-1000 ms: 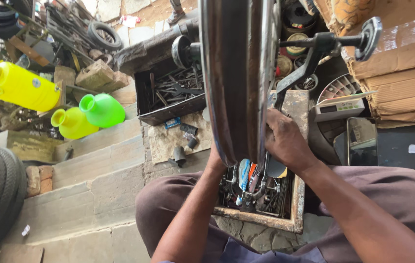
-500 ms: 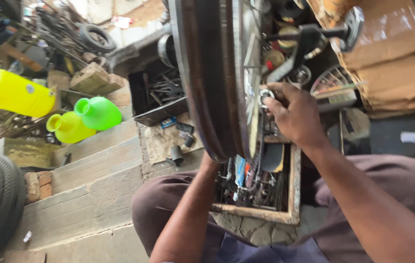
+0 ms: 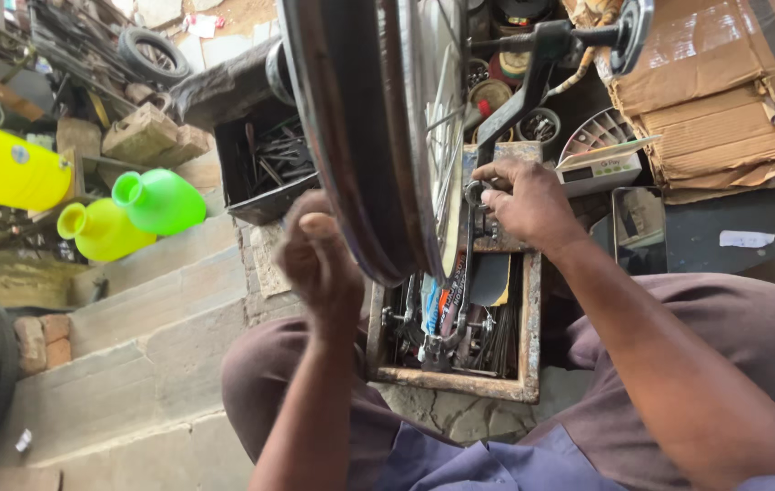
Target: The person sits on the floor and uses a spoke wrench to tighten the nipples on the spokes of a bicycle wheel mounted in a truing stand. They rotate the wheel periodically to access different spokes and continue adjusting tension throughout the clip.
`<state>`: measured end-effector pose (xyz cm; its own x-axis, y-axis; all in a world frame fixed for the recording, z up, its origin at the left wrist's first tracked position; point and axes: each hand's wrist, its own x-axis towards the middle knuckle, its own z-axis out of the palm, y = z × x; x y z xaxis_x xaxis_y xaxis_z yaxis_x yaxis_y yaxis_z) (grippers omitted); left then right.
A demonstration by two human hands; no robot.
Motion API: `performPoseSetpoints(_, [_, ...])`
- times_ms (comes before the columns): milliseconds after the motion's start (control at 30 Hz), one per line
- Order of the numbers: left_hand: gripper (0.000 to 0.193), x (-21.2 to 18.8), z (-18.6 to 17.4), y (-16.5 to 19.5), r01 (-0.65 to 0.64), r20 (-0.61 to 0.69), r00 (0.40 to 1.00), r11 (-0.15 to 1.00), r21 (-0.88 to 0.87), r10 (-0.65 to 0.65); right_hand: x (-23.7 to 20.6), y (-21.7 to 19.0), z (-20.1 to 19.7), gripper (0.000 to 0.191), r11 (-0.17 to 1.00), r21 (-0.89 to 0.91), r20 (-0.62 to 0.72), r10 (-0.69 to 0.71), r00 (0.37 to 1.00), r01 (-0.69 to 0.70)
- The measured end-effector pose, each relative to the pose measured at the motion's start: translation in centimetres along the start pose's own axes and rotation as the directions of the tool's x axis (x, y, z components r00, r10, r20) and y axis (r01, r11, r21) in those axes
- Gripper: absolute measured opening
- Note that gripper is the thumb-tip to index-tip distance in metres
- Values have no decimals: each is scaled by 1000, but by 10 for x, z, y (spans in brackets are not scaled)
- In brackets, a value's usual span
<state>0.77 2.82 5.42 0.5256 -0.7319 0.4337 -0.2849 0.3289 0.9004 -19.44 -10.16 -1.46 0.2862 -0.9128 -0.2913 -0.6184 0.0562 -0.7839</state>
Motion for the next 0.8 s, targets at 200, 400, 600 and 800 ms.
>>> performPoseSetpoints(200, [19, 3, 2, 89, -290, 163, 954, 908, 302, 250, 7, 20, 4, 29, 983, 127, 19, -138, 990, 135])
performPoseSetpoints(400, [5, -49, 4, 23, -431, 223, 901, 831, 353, 372, 14, 28, 10, 34, 969, 233, 26, -92, 995, 83])
performPoseSetpoints(600, [41, -88, -8, -64, -157, 329, 926, 607, 779, -183, 19, 32, 11, 33, 957, 258, 23, -143, 989, 133])
performPoseSetpoints(800, [40, -85, -7, -80, -22, 256, 934, 676, 737, -248, 17, 31, 11, 32, 952, 276, 14, -145, 989, 136])
